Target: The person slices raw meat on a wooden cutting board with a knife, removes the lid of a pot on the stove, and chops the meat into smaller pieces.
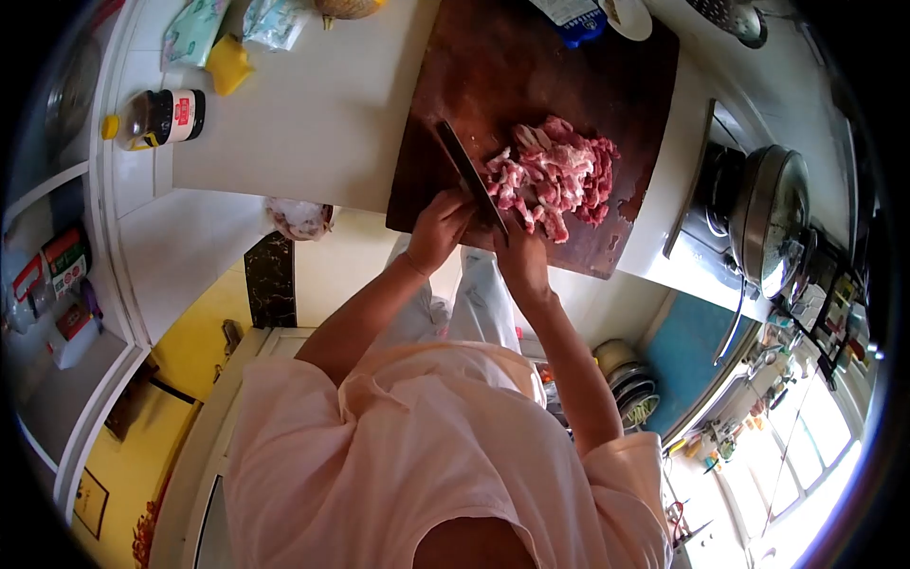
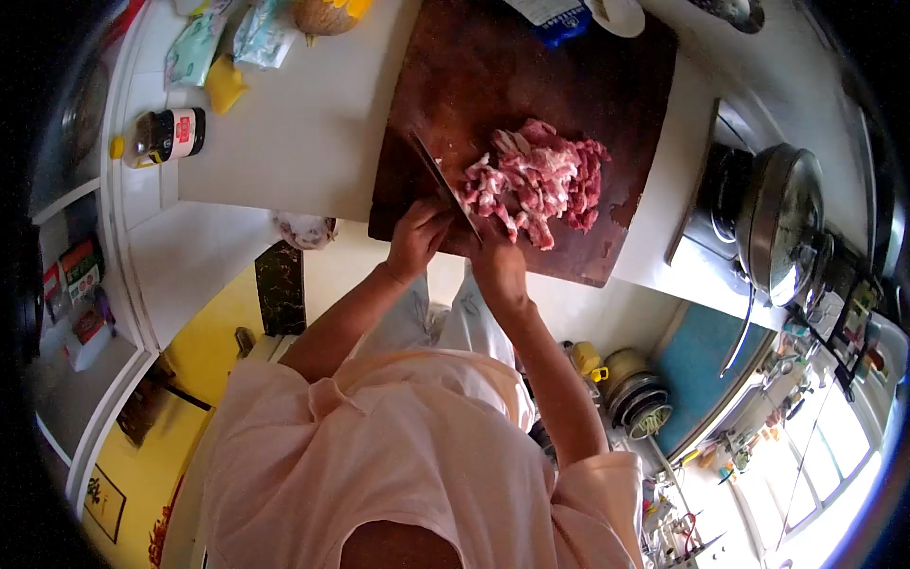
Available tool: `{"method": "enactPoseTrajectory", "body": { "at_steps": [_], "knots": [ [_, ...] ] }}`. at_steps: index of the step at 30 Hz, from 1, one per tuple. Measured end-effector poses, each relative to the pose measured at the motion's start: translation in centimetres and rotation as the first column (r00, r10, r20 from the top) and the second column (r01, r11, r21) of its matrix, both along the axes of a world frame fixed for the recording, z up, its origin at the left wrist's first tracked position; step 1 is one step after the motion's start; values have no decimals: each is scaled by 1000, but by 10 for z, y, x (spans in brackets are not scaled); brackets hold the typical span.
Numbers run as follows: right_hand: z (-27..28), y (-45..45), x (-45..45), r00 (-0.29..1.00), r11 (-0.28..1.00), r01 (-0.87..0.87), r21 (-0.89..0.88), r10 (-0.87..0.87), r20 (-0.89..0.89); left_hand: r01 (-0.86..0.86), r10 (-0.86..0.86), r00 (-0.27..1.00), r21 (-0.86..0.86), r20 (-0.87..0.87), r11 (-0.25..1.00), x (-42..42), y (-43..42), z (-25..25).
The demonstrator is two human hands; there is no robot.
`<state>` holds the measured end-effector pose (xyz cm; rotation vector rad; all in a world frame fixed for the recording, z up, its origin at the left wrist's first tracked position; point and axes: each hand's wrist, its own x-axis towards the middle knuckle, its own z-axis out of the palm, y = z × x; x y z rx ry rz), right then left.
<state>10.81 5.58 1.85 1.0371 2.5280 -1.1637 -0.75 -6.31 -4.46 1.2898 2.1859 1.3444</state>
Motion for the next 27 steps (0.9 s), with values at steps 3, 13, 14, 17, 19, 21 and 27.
{"method": "enactPoseTrajectory", "body": {
  "at_steps": [3,13,14,17,19,21,27],
  "knots": [
    [-9,9,-21,987,1000,-6,24,10,-158,33,-29,997,42,-76,999,3,3,-7],
    [28,85,29,956,961,275,2,-273,-108,133,-138,981,-49,-138,990,49,27,19],
    [44,90,33,937,933,334,-132,-344,-59,177,-184,978,-82,-95,981,50,33,19],
    [73,91,44,925,955,270,-124,-293,-242,234,-229,966,-30,122,972,52,49,17],
    [83,84,47,885,967,246,-73,-255,-391,244,-236,966,-69,101,967,47,49,13],
    [58,78,59,894,951,298,-82,-308,-325,129,-127,991,-56,36,990,43,55,16],
    [7,66,64,930,946,292,139,-246,-273,-4,-3,995,71,95,997,10,112,63]
  ]
}}
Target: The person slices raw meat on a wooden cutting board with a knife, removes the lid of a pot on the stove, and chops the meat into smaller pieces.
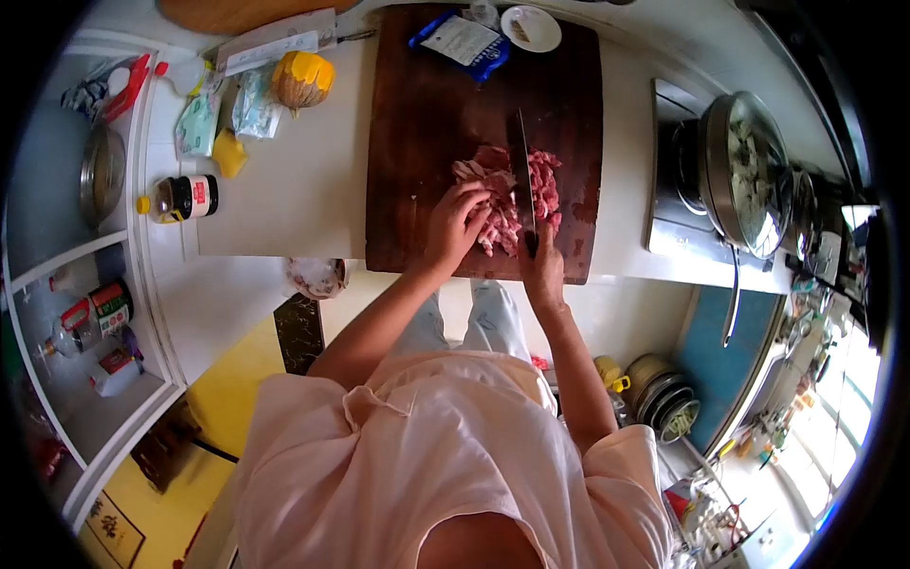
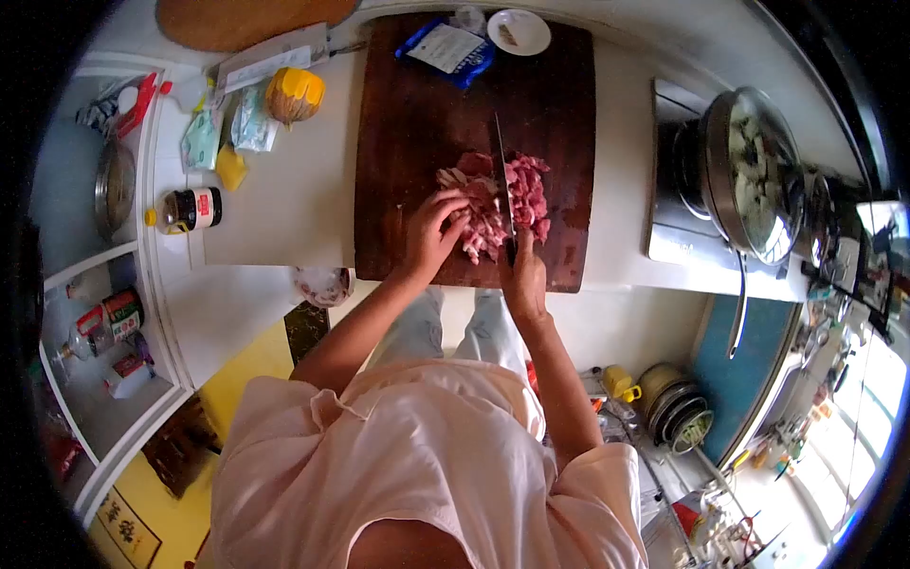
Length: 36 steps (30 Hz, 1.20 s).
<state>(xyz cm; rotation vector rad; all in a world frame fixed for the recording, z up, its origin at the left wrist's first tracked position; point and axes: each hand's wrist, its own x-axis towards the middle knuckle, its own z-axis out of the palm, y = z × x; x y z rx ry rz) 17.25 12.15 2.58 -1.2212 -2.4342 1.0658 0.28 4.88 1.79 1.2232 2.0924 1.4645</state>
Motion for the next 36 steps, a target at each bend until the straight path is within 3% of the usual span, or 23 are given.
{"method": "enactPoseTrajectory", "body": {
  "at_steps": [2,3,5,8,11,13,14,18,21,24,26,28,31,32,33,35,36],
  "knots": [
    [31,6,-3,993,994,87,-73,-92,-71,103,-104,971,-16,-216,995,-2,16,11],
    [44,10,-1,994,995,91,-35,-93,-62,165,-164,960,-18,-225,986,0,24,-8],
    [61,9,2,995,995,90,31,-88,-42,322,-317,946,-82,73,943,3,35,-27],
    [57,17,12,998,986,12,167,-22,59,338,-355,863,-111,-358,934,5,35,-32],
    [64,23,18,980,985,-53,163,20,200,448,-467,868,-143,-166,883,-18,16,17],
    [49,25,26,975,960,-130,246,78,210,409,-408,872,-54,-271,911,-29,5,40],
    [45,27,27,971,893,-223,392,167,173,387,-370,874,-9,-316,922,-32,3,50],
    [49,23,17,941,872,-316,374,238,240,540,-505,791,8,-344,841,-11,41,84],
    [49,17,18,918,832,-381,404,287,276,735,-712,588,-114,-384,669,-4,64,40],
    [74,8,35,927,849,-372,375,318,200,772,-779,529,-191,-337,607,-22,84,6],
    [87,-1,65,930,869,-365,335,326,167,761,-774,567,-179,-283,623,-46,99,-21],
    [80,-16,100,983,945,-180,274,162,88,756,-776,611,-176,-155,631,-59,105,-13],
    [37,-50,135,972,972,227,65,-230,55,736,-754,592,-192,-284,650,-54,115,-5],
    [21,-59,139,902,868,388,-308,-426,-64,757,-763,569,-169,-306,631,-47,120,-9],
    [-6,-70,143,789,739,434,-515,-588,-180,777,-771,546,-146,-328,613,-38,126,-17],
    [-25,-82,131,577,567,482,-668,-779,-245,804,-796,501,-157,-340,573,-20,136,-32],
    [-28,-84,125,532,510,467,-722,-815,-232,791,-797,497,-197,-343,579,-11,137,-30]
  ]
}}
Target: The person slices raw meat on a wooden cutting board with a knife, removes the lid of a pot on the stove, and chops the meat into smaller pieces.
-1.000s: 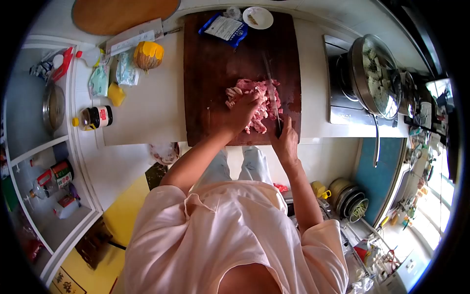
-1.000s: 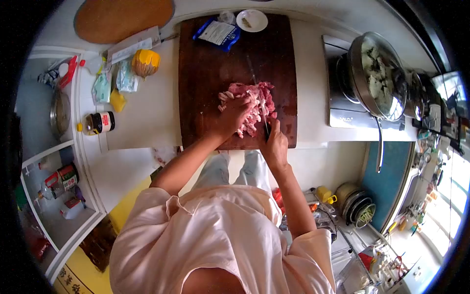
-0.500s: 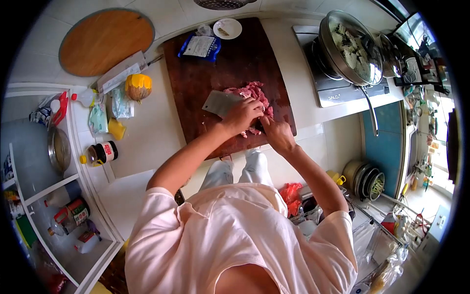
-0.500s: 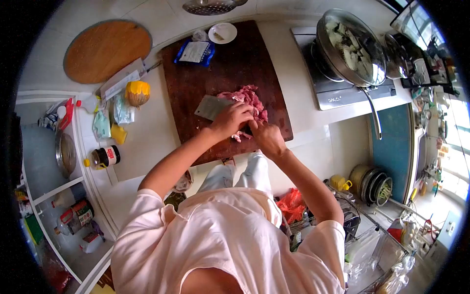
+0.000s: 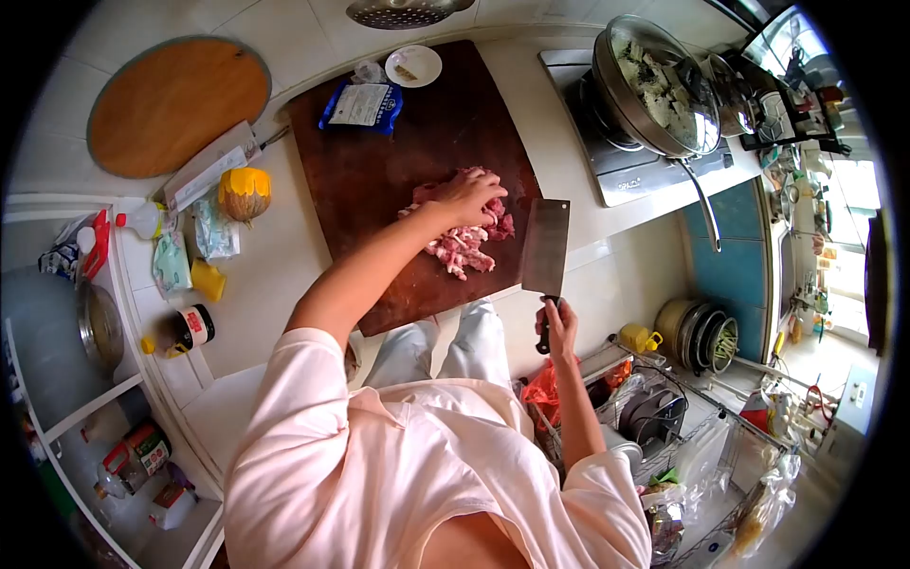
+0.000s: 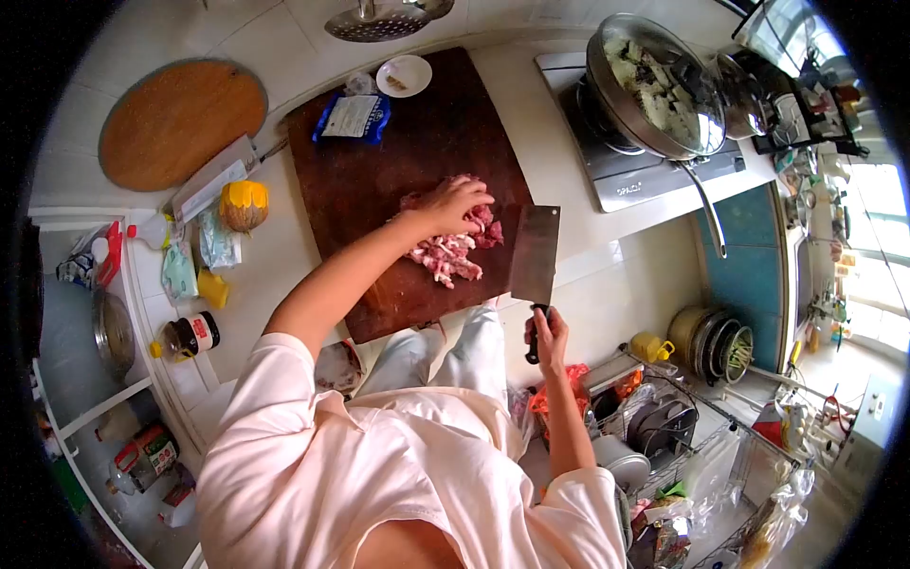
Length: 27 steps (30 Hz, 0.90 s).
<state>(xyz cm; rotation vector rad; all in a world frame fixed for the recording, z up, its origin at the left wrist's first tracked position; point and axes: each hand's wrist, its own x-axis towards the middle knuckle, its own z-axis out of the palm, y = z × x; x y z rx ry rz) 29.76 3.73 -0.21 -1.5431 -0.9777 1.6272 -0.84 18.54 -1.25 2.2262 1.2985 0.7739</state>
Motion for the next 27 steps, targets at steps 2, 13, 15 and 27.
{"method": "enactPoseTrajectory", "body": {
  "at_steps": [2,13,15,27],
  "knots": [
    [-12,-3,-12,998,1000,-2,-4,2,-61,10,-34,980,-125,-195,992,10,7,11],
    [37,-2,-108,545,748,-639,180,275,792,-256,253,965,50,69,965,-52,-88,19],
    [39,2,-113,517,735,-660,154,296,803,-346,346,937,2,38,938,-54,-113,23],
    [55,51,-147,453,704,-702,104,328,829,-694,696,718,-62,-3,717,-56,-153,11]
  ]
}}
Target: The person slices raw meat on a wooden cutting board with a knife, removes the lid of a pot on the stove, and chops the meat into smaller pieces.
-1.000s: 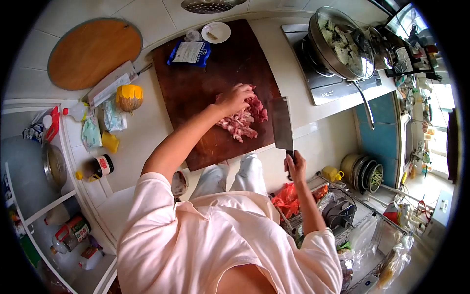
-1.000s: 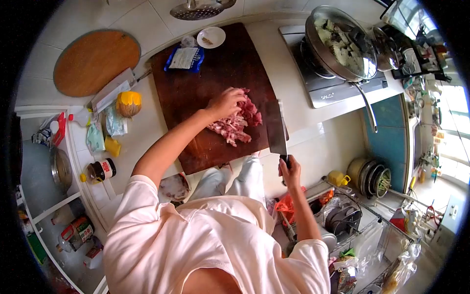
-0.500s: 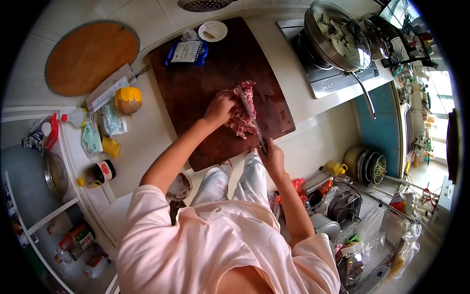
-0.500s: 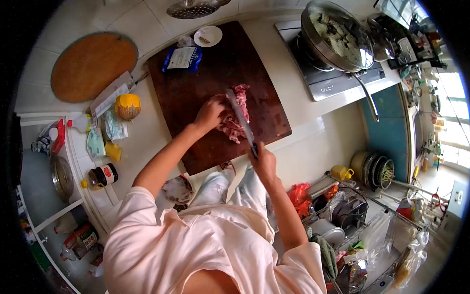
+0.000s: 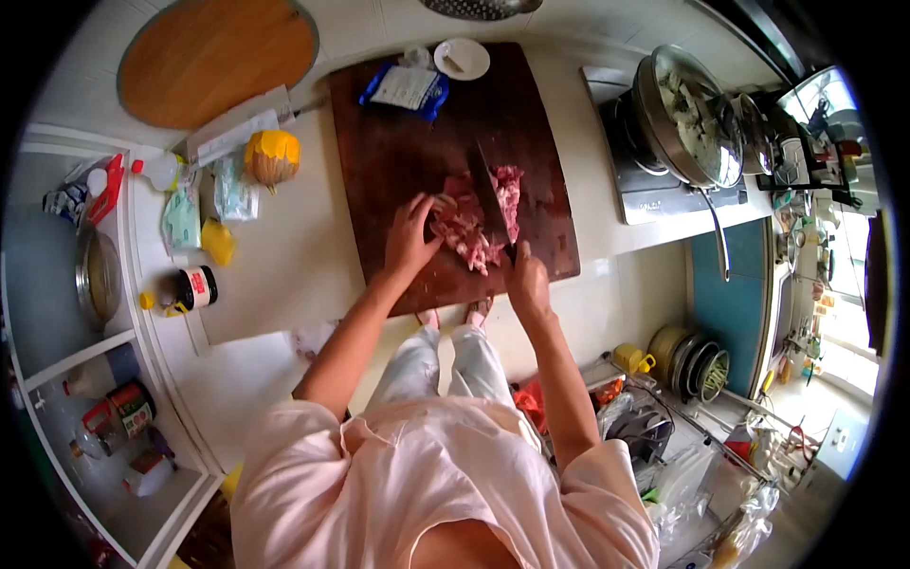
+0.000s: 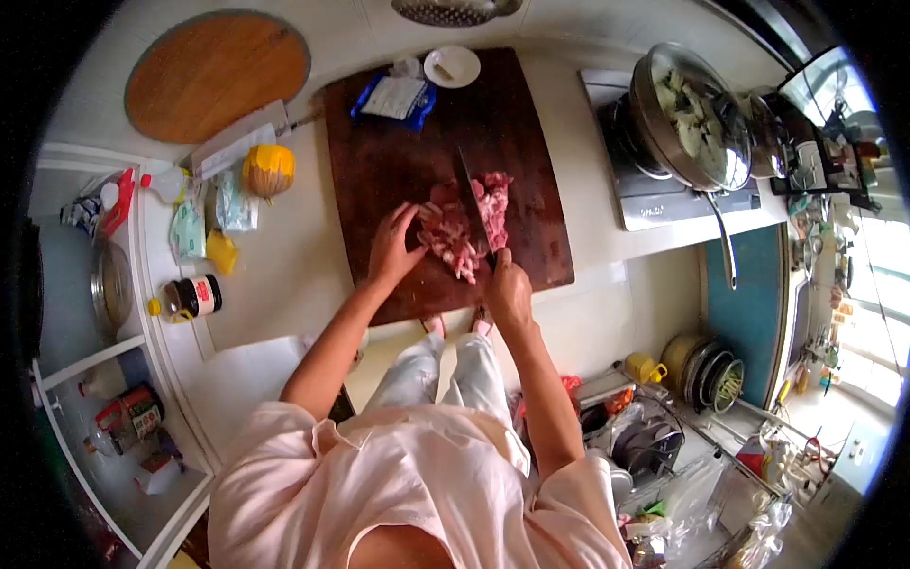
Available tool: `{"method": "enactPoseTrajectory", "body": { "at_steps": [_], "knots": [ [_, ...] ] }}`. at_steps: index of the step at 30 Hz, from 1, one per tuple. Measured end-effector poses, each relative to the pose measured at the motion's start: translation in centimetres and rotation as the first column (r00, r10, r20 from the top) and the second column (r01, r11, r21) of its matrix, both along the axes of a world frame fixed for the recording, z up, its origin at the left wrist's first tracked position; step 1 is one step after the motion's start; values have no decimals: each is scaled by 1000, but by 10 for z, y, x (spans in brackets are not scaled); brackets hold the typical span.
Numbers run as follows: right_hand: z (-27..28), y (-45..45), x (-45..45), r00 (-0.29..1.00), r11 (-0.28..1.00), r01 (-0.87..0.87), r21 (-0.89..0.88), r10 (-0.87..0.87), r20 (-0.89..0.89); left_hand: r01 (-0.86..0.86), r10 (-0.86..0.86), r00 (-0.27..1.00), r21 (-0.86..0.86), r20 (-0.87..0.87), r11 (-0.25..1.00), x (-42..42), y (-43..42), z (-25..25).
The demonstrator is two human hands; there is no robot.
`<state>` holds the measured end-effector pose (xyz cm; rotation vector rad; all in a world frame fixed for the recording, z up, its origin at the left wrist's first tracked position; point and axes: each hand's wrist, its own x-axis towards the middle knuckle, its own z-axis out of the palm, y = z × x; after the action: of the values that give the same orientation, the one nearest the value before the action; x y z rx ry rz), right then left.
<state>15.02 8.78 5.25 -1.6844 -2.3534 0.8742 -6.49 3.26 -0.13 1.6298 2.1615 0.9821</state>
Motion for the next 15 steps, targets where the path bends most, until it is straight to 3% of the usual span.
{"method": "enactPoseTrajectory", "body": {
  "at_steps": [2,5,6,8,9,11,12,14,15],
  "knots": [
    [50,-11,2,978,990,-27,139,55,-200,77,-77,997,-22,-10,997,-2,10,1],
    [18,-23,2,940,970,142,198,-70,-335,121,-126,991,-102,-46,987,8,15,-5],
    [-24,-14,7,971,982,86,170,-44,-234,131,-140,989,-163,-44,978,8,21,-5],
    [-34,10,9,997,996,-50,77,46,54,150,-167,985,-285,-35,947,11,28,-3],
    [-15,21,8,995,992,-94,85,93,19,90,-104,993,-185,-64,979,15,26,-1],
    [40,24,16,986,980,-148,132,157,-58,81,-63,992,-163,113,983,15,20,-21],
    [41,20,19,987,984,-74,164,96,-130,66,-35,980,-151,195,986,12,19,-28],
    [29,8,24,962,977,81,195,-25,-272,-157,147,946,13,290,987,29,14,-17],
    [-13,10,29,972,982,73,175,-30,-234,-244,207,916,70,344,967,37,15,-8]
  ]
}}
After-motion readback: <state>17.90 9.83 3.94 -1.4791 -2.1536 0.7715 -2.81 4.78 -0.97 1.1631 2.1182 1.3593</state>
